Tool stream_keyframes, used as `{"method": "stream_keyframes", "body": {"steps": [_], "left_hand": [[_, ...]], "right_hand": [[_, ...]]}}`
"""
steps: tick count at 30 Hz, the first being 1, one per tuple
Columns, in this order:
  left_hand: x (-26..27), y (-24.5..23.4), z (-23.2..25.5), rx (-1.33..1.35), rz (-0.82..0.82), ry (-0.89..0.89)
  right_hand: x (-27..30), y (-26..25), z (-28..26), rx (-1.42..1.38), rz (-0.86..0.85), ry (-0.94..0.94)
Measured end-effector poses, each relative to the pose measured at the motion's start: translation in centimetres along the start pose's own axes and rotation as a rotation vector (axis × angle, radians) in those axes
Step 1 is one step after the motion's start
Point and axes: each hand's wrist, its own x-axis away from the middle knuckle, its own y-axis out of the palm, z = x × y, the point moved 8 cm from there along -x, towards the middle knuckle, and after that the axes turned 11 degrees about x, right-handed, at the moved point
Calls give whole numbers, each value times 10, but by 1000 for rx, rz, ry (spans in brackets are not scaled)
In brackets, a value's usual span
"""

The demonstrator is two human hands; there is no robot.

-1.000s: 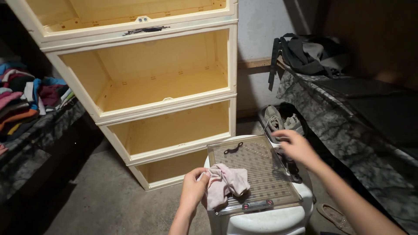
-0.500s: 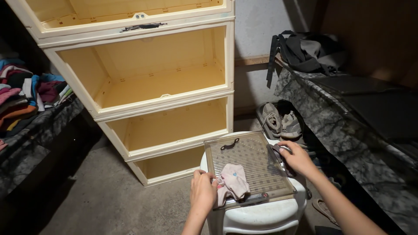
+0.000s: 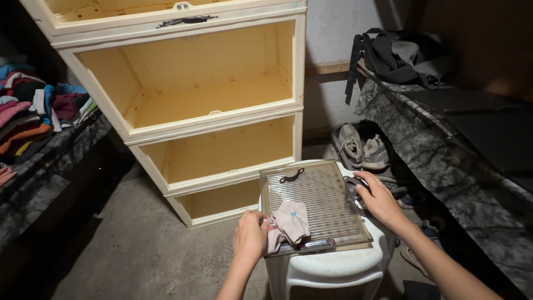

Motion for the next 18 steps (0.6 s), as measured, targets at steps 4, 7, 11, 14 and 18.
{"method": "stream_keyframes", "body": {"steps": [4, 7, 11, 14, 18], "left_hand": [[-2, -1, -3, 15, 16, 1], [-1, -5, -6, 27, 22, 1], [-1, -6, -12, 26, -4, -15], [-1, -9, -14, 58, 4, -3], [-1, -9, -14, 64, -11, 16]], "right_hand": [[1, 8, -12, 68, 2, -136], [-3, 20, -1, 86, -92, -4], [-7, 23, -4, 145, -109, -76], [-8, 27, -8, 225, -124, -122], [-7, 29, -5, 273, -124, -80]]}}
